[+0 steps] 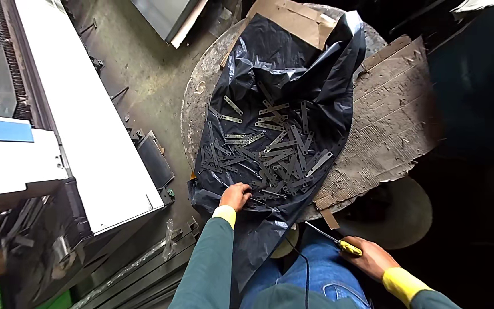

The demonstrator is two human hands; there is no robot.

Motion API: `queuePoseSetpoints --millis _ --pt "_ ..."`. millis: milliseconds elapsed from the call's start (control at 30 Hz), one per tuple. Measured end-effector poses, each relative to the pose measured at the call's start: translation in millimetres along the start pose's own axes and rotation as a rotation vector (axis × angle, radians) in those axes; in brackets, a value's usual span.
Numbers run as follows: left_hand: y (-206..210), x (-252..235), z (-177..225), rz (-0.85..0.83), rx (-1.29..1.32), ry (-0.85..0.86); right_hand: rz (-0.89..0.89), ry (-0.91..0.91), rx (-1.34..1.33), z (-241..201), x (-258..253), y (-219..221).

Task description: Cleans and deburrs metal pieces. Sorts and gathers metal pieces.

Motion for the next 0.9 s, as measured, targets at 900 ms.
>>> queuePoseSetpoints --millis 900 --pt "36.5 34.5 -30.7 -0.109 -0.352 -0.297 -0.004 -0.014 0.017 -1.5 -8.0 1.0"
Point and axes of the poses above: each hand's wrist, its own x-axis away from the middle knuckle, its own y-axis out of the palm, z = x × y, the point moved 2 cm from there along -x, towards the middle knuckle, and after that the axes turned 2 degrees about y, right-handed, at the moved point
